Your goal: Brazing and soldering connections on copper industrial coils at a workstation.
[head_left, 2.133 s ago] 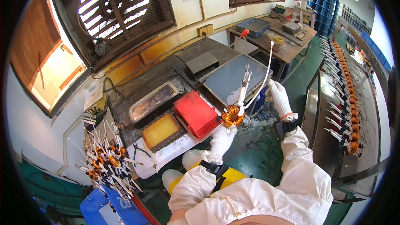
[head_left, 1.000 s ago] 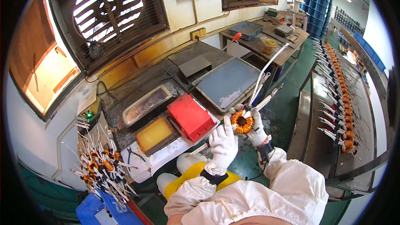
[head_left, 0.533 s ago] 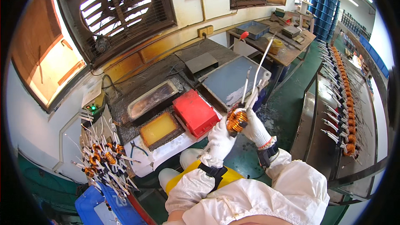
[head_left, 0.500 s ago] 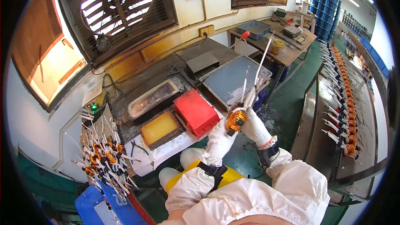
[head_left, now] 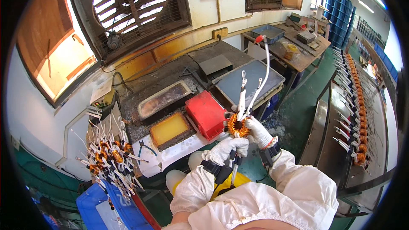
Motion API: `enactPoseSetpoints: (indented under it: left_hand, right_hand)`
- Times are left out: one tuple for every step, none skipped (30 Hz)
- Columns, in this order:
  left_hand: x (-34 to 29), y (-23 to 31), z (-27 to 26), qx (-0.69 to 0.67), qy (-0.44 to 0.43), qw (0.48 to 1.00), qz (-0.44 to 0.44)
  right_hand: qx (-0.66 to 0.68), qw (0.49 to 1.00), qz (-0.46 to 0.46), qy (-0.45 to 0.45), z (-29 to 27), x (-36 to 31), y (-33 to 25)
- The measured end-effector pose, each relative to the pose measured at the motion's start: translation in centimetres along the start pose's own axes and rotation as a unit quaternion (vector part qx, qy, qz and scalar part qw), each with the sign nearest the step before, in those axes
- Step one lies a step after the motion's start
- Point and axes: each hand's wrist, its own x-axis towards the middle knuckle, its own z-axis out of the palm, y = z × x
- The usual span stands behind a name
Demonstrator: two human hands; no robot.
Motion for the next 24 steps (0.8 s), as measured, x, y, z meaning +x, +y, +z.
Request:
enactPoseSetpoints:
  left_hand:
    - [0.0, 0.0, 0.0, 0.010, 0.002, 1.000, 0.002]
    - [-0.1, 0.1, 0.1, 0.010, 0.002, 1.000, 0.004]
    - [-0.3, 0.7, 0.7, 0.087, 0.057, 0.995, -0.011]
    - [-0.4, 1.1, 1.1, 0.164, 0.111, 0.980, -0.025]
    - [-0.2, 1.2, 0.9, 0.163, 0.111, 0.980, -0.025]
    - [-0.1, 1.2, 0.4, 0.219, 0.103, 0.970, -0.003]
    - [0.0, 1.3, 0.0, 0.274, 0.094, 0.957, 0.019]
    - [0.0, 1.1, -0.3, 0.325, 0.114, 0.938, 0.045]
    - [0.0, 1.0, -0.1, 0.326, 0.114, 0.937, 0.045]
    - [-0.1, 0.8, 0.2, 0.460, 0.225, 0.854, 0.095]
    - [-0.2, 0.7, 0.5, 0.575, 0.326, 0.737, 0.142]
    - [-0.5, 1.1, 1.2, 0.500, 0.326, 0.793, 0.124]
    - [-0.3, 0.8, 1.2, 0.501, 0.326, 0.792, 0.124]
    - [0.0, 0.3, 1.1, 0.527, 0.320, 0.762, 0.198]
    - [0.4, -0.1, 1.0, 0.549, 0.314, 0.726, 0.271]
    - [0.9, -0.1, 0.8, 0.590, 0.303, 0.695, 0.277]
    - [1.1, -0.3, 0.7, 0.590, 0.303, 0.695, 0.277]
    - [1.2, -0.1, 1.2, 0.587, 0.323, 0.704, 0.236]
    - [1.3, 0.1, 1.5, 0.582, 0.343, 0.711, 0.195]
    - [1.6, 0.0, 1.4, 0.583, 0.341, 0.711, 0.195]
    - [1.9, 0.0, 1.0, 0.585, 0.344, 0.714, 0.172]
    - [2.1, -0.1, 0.5, 0.587, 0.347, 0.716, 0.148]
    - [2.2, -0.1, 0.1, 0.587, 0.348, 0.716, 0.149]
    - [2.4, -0.1, -0.2, 0.547, 0.326, 0.751, 0.172]
  right_hand:
    - [-0.001, 1.000, 0.001, -0.001, 0.0, 0.0, 0.0]
    - [-0.031, 0.999, 0.005, 0.035, -0.1, 0.1, 0.0]
    - [-0.061, 0.995, 0.008, 0.072, -0.3, 0.1, 0.0]
    - [-0.062, 0.995, 0.008, 0.072, -0.6, 0.2, 0.0]
    - [-0.077, 0.990, -0.001, 0.120, -0.9, 0.3, 0.1]
    - [-0.091, 0.982, -0.009, 0.166, -1.0, 0.5, 0.3]
    - [-0.090, 0.982, -0.007, 0.164, -0.9, 0.7, 0.6]
    - [-0.109, 0.972, -0.017, 0.206, -0.7, 0.9, 0.8]
    - [-0.128, 0.960, -0.029, 0.249, -0.7, 1.1, 0.9]
    - [-0.126, 0.958, -0.034, 0.254, -0.8, 1.0, 0.9]
    - [-0.126, 0.958, -0.034, 0.255, -0.7, 1.0, 0.8]
    - [-0.154, 0.952, -0.031, 0.265, -0.6, 1.0, 0.8]
    - [-0.182, 0.944, -0.027, 0.275, -0.5, 1.0, 0.7]
    - [-0.181, 0.944, -0.029, 0.275, -0.4, 1.0, 0.8]
    - [-0.235, 0.927, -0.027, 0.292, -0.2, 1.1, 1.0]
    - [-0.289, 0.906, -0.025, 0.308, 0.0, 1.1, 1.2]
    - [-0.289, 0.906, -0.025, 0.308, 0.1, 1.2, 1.4]
    - [-0.341, 0.879, -0.022, 0.333, 0.0, 1.3, 1.5]
    - [-0.392, 0.848, -0.018, 0.356, -0.1, 1.3, 1.6]
    - [-0.419, 0.835, -0.020, 0.357, -0.4, 1.3, 1.8]
    - [-0.419, 0.835, -0.020, 0.356, 0.2, 1.3, 1.7]
    - [-0.467, 0.809, 0.009, 0.356, 1.2, 1.1, 1.4]
    - [-0.514, 0.780, 0.038, 0.355, 1.7, 1.1, 1.2]
    - [-0.532, 0.782, 0.025, 0.323, 1.2, 1.1, 1.4]
